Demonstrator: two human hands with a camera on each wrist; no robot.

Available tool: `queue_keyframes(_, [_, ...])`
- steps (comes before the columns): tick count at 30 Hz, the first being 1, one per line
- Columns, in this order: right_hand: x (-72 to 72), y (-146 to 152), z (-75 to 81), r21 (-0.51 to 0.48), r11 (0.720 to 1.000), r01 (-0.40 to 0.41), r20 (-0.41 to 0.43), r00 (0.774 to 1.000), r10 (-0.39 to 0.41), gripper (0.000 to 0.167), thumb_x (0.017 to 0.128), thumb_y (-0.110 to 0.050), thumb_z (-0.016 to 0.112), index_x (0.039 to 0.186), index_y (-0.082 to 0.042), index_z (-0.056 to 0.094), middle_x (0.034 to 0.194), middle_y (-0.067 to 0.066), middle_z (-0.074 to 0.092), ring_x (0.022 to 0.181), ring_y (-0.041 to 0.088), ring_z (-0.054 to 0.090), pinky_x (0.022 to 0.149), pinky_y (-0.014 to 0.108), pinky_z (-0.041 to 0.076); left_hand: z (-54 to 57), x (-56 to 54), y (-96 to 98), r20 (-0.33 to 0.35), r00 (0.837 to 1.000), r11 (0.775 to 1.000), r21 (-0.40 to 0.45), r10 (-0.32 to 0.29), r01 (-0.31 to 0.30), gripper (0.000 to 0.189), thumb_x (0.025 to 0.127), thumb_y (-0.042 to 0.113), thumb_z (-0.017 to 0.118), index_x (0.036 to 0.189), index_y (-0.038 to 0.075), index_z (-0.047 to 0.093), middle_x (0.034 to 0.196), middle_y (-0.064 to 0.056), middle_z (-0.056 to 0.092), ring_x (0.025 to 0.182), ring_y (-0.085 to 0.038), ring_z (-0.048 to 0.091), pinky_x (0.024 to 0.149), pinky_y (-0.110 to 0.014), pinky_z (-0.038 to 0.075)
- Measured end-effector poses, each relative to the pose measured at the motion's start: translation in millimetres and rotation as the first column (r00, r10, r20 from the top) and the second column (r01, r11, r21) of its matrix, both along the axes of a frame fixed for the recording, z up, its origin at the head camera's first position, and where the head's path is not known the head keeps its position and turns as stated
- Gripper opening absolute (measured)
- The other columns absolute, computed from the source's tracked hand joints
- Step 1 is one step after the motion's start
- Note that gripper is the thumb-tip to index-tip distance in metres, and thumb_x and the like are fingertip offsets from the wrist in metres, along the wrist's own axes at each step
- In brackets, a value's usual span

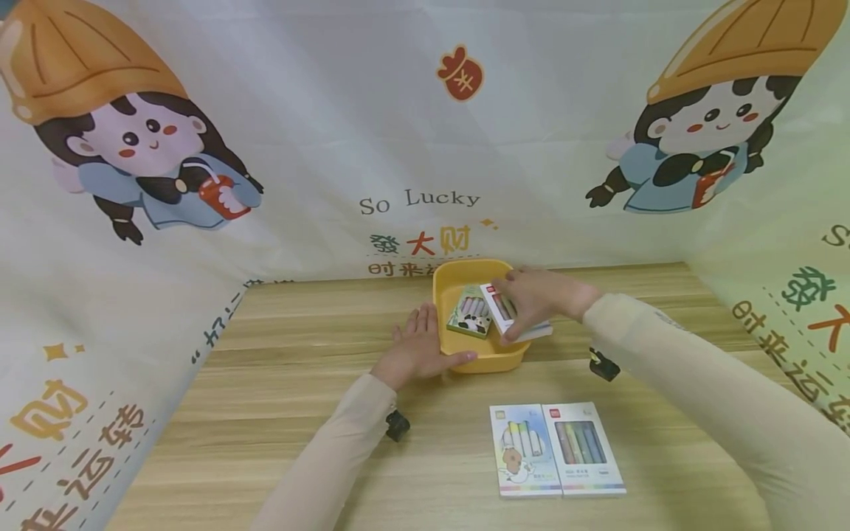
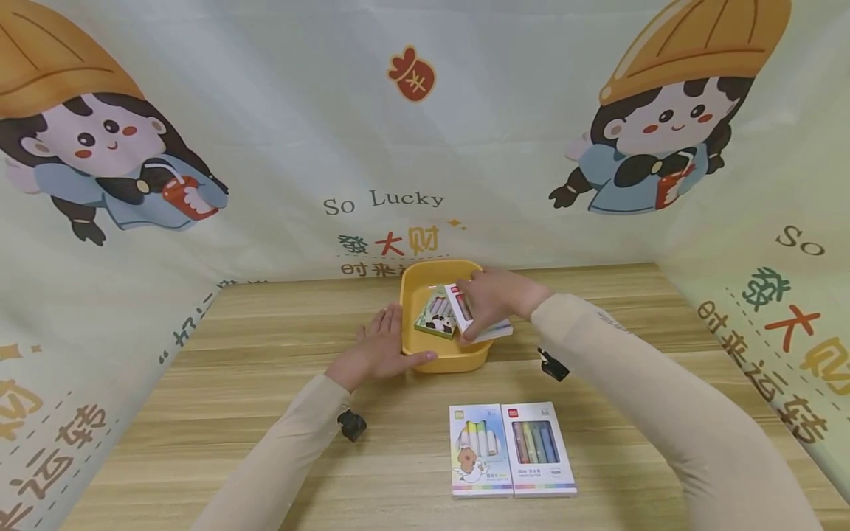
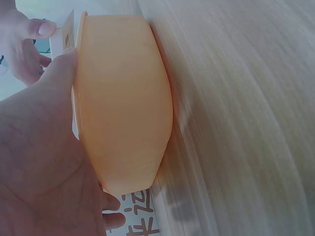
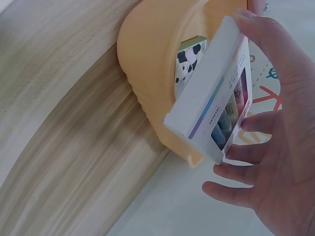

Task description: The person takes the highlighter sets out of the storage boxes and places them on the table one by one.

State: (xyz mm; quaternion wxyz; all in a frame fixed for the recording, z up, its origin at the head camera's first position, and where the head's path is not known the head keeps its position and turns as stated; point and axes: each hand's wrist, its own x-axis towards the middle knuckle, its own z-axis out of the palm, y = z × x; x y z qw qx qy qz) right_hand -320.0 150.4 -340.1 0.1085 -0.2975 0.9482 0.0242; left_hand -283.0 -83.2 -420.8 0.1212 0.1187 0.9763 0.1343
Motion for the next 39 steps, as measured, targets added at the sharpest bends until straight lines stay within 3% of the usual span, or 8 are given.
queue_keyframes(27, [14.1,32,1.4,-0.062,0.998,-0.005,-0.023,1.0,0.004,0.114,0.069,-0.064,0.078,0.154,-0.004,0.031,0.157,0.026,0.035,0.142,0.05,0.036,0.114,0.063,0.034,1.1,0.4,1.1,0.002,1.0,1.0,-0.001,0.002,-0.002,0.12,0.084,0.08,0.048,0.158,0.002,-0.004,0.168,-0.018,-0.003,0.156,-0.038,-0.001,0.122,-0.065,0.008])
queue_keyframes(39, [23.2,53,7.3,-0.096,0.995,0.005,-0.069,0.998,-0.012,0.115,0.067,-0.069,0.077,0.153,-0.006,0.034,0.154,0.024,0.04,0.138,0.049,0.042,0.109,0.064,0.04,-0.9,-1.3,2.1,-0.004,1.0,1.0,-0.015,0.005,-0.005,0.12,0.084,0.08,0.048,0.158,0.003,-0.006,0.168,-0.017,-0.005,0.156,-0.038,-0.001,0.122,-0.065,0.009])
